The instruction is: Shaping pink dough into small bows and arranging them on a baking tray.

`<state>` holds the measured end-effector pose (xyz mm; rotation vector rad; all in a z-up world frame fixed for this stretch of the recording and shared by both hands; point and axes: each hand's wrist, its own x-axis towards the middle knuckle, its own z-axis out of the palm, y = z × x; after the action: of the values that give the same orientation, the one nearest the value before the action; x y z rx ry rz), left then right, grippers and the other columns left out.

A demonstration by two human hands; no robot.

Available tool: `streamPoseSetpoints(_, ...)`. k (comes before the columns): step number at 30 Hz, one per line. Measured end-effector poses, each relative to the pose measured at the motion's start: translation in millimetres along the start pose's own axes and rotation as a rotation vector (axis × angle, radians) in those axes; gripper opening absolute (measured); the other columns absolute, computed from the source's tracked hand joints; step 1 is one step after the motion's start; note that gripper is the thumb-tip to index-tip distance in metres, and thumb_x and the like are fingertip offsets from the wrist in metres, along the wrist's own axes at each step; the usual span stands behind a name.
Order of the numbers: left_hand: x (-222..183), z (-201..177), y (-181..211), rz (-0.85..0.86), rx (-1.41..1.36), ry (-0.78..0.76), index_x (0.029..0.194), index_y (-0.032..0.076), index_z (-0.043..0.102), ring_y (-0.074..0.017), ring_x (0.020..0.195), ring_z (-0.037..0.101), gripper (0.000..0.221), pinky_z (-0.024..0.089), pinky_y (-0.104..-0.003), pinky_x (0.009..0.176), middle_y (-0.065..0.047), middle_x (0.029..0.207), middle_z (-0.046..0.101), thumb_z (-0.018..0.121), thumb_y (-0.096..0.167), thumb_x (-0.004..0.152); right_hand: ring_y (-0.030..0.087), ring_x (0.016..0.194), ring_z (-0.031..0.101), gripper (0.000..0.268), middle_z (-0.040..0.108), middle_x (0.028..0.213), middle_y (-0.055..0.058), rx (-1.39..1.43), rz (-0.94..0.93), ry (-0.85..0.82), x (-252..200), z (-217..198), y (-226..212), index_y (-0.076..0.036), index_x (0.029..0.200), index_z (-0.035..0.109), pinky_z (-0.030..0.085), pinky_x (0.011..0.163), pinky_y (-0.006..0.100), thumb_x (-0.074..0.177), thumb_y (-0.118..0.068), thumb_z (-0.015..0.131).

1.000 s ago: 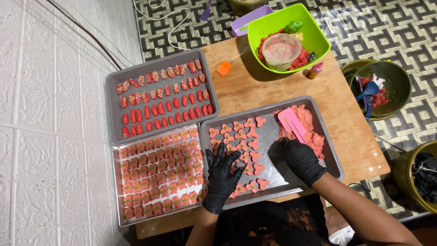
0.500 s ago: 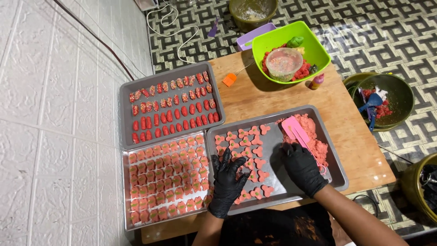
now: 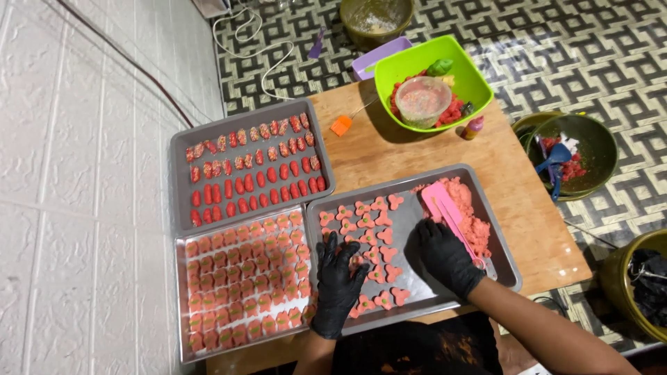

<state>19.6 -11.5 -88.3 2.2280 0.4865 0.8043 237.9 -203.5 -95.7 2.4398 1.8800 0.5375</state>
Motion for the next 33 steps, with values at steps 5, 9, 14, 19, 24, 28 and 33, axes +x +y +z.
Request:
streamPoseSetpoints(5,3.4,0.9,2.5,-0.005,0.044,-0.004,0.130,0.020,0.065,-0.0426,0.151,0.030,0.046,0.015,-0.064,0.126,-0.018,0.150,0.049,0.078,0.036,0.089,0.041,0.104,0.068,0.055,0.065,0.125,0.025,-0.004,0.167,0.061,-40.4,17.0,-10.7,0.001,0.143,0.052,0.059,0.080,0.044,0.092,-0.019,0.053)
streamPoseSetpoints(9,2.9,5.4,-3.4,0.004,0.025,0.008,0.130,0.020,0.065,-0.0402,0.151,0.032,0.048,0.017,-0.064,0.126,-0.021,0.154,0.047,0.081,0.036,0.088,0.037,0.110,0.068,0.050,0.065,0.133,0.017,0.166,0.316,0.105,-56.4,39.7,-14.0,-0.010,0.146,0.053,0.060,0.085,0.044,0.099,-0.027,0.054)
streamPoseSetpoints(14,3.1,3.3,-2.7,0.044,0.035,0.005,0.130,0.021,0.066,-0.0426,0.149,0.035,0.046,0.018,-0.064,0.125,-0.019,0.152,0.048,0.079,0.037,0.089,0.039,0.112,0.061,0.050,0.061,0.126,0.019,0.178,0.122,0.002,-41.1,0.1,-4.7,0.000,0.138,0.054,0.053,0.095,0.045,0.092,-0.020,0.053)
streamPoseSetpoints(19,1.3,7.3,-9.1,0.090,0.047,-0.006,0.131,0.020,0.065,-0.0408,0.148,0.039,0.049,0.027,-0.064,0.122,-0.022,0.153,0.048,0.079,0.039,0.089,0.038,0.126,0.063,0.052,0.062,0.134,0.030,0.065,0.369,-0.174,-42.2,13.5,-17.4,-0.022,0.145,0.050,0.060,0.068,0.045,0.094,-0.029,0.058)
streamPoseSetpoints(24,0.4,10.2,-12.8,0.121,0.046,0.005,0.133,0.017,0.065,-0.0414,0.143,0.046,0.050,0.025,-0.060,0.124,-0.020,0.154,0.047,0.079,0.036,0.089,0.033,0.050,0.067,0.034,0.070,0.092,0.013,0.054,0.399,-0.227,-36.1,14.4,-2.6,-0.020,0.126,0.057,0.045,0.037,0.048,0.092,-0.025,0.057)
streamPoseSetpoints(28,4.8,6.0,-6.3,0.147,0.041,0.038,0.132,0.016,0.066,-0.0397,0.142,0.049,0.048,0.028,-0.061,0.123,-0.021,0.154,0.047,0.079,0.037,0.090,0.034,0.051,0.068,0.053,0.072,0.095,0.011,0.028,0.286,-0.229,-52.1,44.8,13.7,-0.019,0.141,0.050,0.048,0.040,0.050,0.089,-0.024,0.058)
streamPoseSetpoints(33,7.9,-0.3,2.3,0.138,0.023,0.013,0.128,0.013,0.067,-0.0354,0.144,0.044,0.043,0.028,-0.060,0.122,-0.013,0.138,0.064,0.079,0.030,0.090,0.032,0.066,0.071,0.043,0.069,0.087,0.005,0.268,0.256,-0.333,-36.7,20.1,21.1,-0.023,0.114,0.064,0.055,0.049,0.047,0.073,-0.014,0.073)
